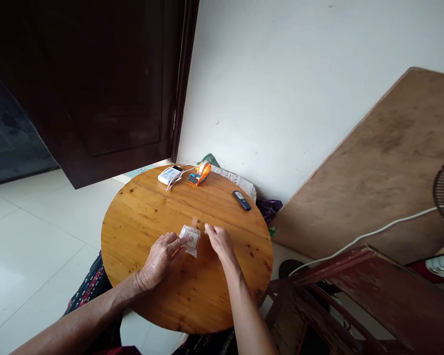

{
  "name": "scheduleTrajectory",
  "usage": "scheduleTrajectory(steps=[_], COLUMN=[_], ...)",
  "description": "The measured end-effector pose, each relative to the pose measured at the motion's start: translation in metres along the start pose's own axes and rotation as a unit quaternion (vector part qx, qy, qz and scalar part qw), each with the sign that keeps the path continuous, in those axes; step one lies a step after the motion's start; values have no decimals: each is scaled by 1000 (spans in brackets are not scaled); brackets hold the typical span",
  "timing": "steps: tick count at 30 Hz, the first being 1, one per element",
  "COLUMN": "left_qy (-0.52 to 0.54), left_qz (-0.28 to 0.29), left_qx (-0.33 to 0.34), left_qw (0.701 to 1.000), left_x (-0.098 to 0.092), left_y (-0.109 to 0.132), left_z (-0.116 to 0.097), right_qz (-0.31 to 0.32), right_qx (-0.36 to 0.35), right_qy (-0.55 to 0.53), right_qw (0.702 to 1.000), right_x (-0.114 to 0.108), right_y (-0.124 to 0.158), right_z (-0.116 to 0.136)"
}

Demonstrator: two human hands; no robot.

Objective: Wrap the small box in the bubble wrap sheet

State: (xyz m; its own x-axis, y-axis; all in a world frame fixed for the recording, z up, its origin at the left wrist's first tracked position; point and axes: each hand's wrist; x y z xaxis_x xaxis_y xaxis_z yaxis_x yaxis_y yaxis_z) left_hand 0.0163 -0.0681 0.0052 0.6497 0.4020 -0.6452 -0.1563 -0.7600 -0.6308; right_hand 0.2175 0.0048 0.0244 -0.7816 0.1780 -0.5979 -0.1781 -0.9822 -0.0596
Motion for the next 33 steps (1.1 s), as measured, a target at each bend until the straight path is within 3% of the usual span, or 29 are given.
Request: scheduleTrajectory(steps=[3, 7, 12, 15, 24, 29, 33], left_qy=[-4, 16, 33, 41, 79, 66, 59], left_qz=[12, 12, 21, 23, 34, 27, 37], left_qx=[-10, -22, -25, -26, -77, -72, -48], left_qw=[1000, 1000, 999, 999, 993, 995, 996], left_x=[10, 16, 18, 19, 19, 22, 22], left_y=[-8, -7, -3, -4, -9, -6, -5], left_z=[0, 3, 7, 9, 11, 11, 14], right_qz=[40, 89, 83, 72, 18, 23, 13], right_qx=[2, 18, 15, -57, -305, -396, -418], right_qy=[-13, -61, -121, -121, 64, 246, 352], right_qw=[999, 994, 989, 988, 950, 884, 837], right_x=[19, 34, 26, 18, 10, 3, 4], right_y=[-24, -34, -23, -6, 35, 48, 65], right_z=[11, 21, 29, 33, 24, 34, 41])
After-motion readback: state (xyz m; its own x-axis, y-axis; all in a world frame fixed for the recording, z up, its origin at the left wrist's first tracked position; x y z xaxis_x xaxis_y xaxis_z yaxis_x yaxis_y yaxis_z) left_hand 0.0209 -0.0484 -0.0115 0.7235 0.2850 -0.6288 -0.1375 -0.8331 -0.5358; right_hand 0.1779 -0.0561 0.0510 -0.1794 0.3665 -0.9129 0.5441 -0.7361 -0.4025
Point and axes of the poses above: each hand's wrist, its own y-axis away from the middle knuckle, its own x-axis out of the palm, z = x × y, and after that the axes turned 7 degrees about -z, right-handed
